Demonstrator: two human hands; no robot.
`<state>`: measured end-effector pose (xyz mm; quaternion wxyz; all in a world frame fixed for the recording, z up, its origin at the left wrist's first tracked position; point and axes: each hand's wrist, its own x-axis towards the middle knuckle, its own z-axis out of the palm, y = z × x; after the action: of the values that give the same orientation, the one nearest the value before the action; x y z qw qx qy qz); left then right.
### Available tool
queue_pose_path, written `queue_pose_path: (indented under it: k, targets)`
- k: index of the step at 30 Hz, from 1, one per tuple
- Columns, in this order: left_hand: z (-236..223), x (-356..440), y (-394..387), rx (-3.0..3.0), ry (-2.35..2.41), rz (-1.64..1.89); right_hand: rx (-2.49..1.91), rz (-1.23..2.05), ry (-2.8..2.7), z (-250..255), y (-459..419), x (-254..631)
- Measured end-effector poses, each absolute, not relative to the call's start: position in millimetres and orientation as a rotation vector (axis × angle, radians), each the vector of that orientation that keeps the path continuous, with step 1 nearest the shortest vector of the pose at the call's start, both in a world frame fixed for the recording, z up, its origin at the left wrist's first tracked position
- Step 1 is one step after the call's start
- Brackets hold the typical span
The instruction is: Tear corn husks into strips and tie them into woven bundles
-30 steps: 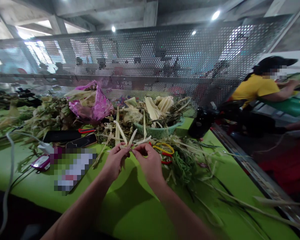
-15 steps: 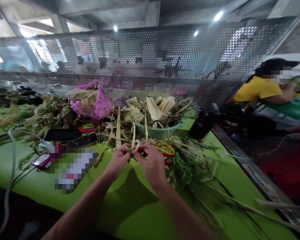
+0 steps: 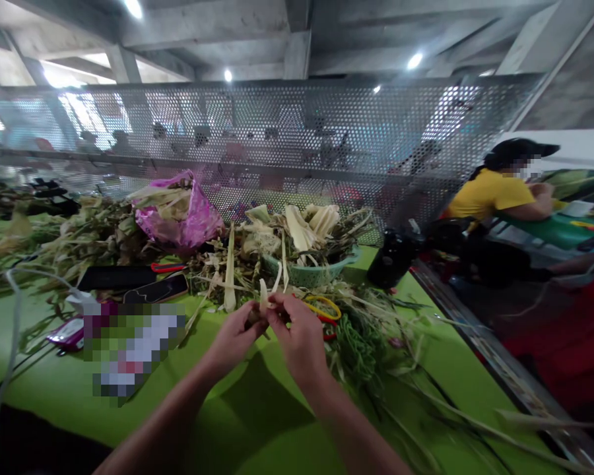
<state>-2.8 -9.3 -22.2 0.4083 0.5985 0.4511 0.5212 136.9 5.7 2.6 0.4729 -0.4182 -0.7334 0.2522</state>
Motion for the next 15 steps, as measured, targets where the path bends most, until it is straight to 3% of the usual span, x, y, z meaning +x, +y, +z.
queue_pose_path:
  k: [5,11,15]
  targets:
    - [-12.4,-1.8,-10.7,1.326,1.023,1.36,-1.029,0.73,-1.662,4.8,8.2,134.9]
    - [-8.7,-4.2,-12.4,1.282,0.962,1.351,-1.016,1.141,-1.437,4.8,18.2,135.1]
    - [-10.0,-5.2,-11.8,1.265,0.915,1.28,-0.968,1.177,-1.418,7.3,17.7,137.2]
